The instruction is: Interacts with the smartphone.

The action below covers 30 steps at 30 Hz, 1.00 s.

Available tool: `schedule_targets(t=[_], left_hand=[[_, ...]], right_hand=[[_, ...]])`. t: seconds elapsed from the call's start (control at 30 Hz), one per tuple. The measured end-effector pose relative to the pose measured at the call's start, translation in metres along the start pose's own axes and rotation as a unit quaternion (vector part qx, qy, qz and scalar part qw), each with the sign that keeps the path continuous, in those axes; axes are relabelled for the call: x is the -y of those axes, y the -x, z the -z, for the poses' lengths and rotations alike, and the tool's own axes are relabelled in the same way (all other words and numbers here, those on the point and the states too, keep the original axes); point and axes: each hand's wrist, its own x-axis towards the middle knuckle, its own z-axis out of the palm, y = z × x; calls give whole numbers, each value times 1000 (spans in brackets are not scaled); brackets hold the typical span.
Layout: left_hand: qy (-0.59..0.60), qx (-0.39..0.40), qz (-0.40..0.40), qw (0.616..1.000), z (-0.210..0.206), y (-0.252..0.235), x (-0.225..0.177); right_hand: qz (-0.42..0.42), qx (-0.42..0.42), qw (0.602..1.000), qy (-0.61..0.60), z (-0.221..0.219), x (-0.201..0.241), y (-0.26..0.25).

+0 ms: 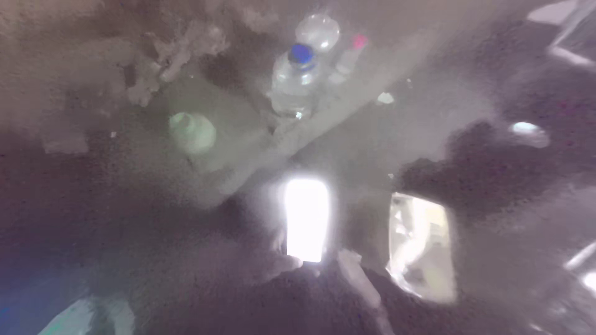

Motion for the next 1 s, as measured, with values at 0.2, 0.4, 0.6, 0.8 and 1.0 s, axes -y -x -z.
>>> schedule_targets(t=[0.2, 0.4, 0.6, 0.8, 1.0], left_hand=[[-88, -155, 98, 979, -12, -8, -41], [-145, -119, 110, 976, -4, -41, -58], [-25, 37, -5, 999, 14, -93, -59], [7, 92, -19, 996, 29, -167, -60], [-49, 28, -8, 998, -8, -227, -109]], right_hand=[[62, -54, 990, -118, -20, -4, -11], [71, -81, 976, -189, -21, -10, -28], [60, -125, 973, -182, -12, -35, -55], [103, -137, 973, -158, 41, -45, -99], [124, -165, 968, -140, 118, -58, -141]])
